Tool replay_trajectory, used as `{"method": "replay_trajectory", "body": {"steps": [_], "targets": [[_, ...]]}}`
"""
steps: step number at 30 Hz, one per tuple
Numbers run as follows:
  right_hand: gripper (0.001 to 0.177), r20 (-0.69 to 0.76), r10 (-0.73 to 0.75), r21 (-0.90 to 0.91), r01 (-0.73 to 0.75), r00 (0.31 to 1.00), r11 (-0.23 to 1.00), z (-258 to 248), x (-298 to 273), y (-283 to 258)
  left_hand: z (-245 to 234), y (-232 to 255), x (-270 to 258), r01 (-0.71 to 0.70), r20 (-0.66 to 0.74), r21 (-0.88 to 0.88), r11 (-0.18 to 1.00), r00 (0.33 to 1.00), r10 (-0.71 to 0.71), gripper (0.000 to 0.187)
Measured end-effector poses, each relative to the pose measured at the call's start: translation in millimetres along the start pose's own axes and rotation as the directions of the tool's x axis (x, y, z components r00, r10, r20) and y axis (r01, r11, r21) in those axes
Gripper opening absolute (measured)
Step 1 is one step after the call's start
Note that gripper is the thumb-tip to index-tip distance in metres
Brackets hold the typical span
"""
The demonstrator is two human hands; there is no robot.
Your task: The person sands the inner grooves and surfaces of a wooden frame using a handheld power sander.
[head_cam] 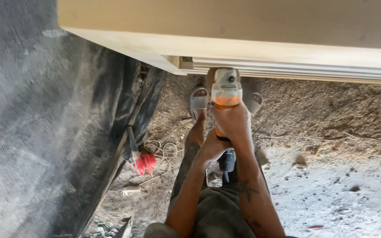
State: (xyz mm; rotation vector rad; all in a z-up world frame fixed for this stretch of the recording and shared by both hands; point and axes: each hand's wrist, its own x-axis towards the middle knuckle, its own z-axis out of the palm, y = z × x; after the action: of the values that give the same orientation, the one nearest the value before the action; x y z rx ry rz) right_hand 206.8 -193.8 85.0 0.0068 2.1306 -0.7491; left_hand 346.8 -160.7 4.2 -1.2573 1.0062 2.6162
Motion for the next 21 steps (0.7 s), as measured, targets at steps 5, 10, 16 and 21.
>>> {"method": "replay_trajectory", "body": {"steps": [5, 10, 16, 21], "targets": [[0.051, 0.01, 0.05, -0.037, -0.049, 0.999, 0.998, 32.7, -11.9, -17.2, -37.8, 3.9, -14.8, -0.012, 0.01, -0.113, 0.994, 1.0, 0.014, 0.071], [0.051, 0.052, 0.085, -0.067, -0.082, 0.995, 0.994, 31.3, -1.7, -8.0, -33.2, -0.7, -5.8, 0.052, 0.06, -0.132, 0.99, 0.997, -0.044, 0.068], [0.049, -0.072, 0.077, -0.146, -0.087, 0.994, 0.985, 13.2, 4.2, 10.3, -14.3, -8.7, -0.1, 0.067, 0.082, 0.1, 0.993, 0.994, -0.076, 0.056], [0.052, 0.05, 0.186, -0.054, -0.184, 0.981, 0.981, 41.1, -1.9, -2.6, -38.4, 11.1, -12.1, 0.146, 0.06, -0.056, 0.988, 0.988, -0.142, 0.065]]}}
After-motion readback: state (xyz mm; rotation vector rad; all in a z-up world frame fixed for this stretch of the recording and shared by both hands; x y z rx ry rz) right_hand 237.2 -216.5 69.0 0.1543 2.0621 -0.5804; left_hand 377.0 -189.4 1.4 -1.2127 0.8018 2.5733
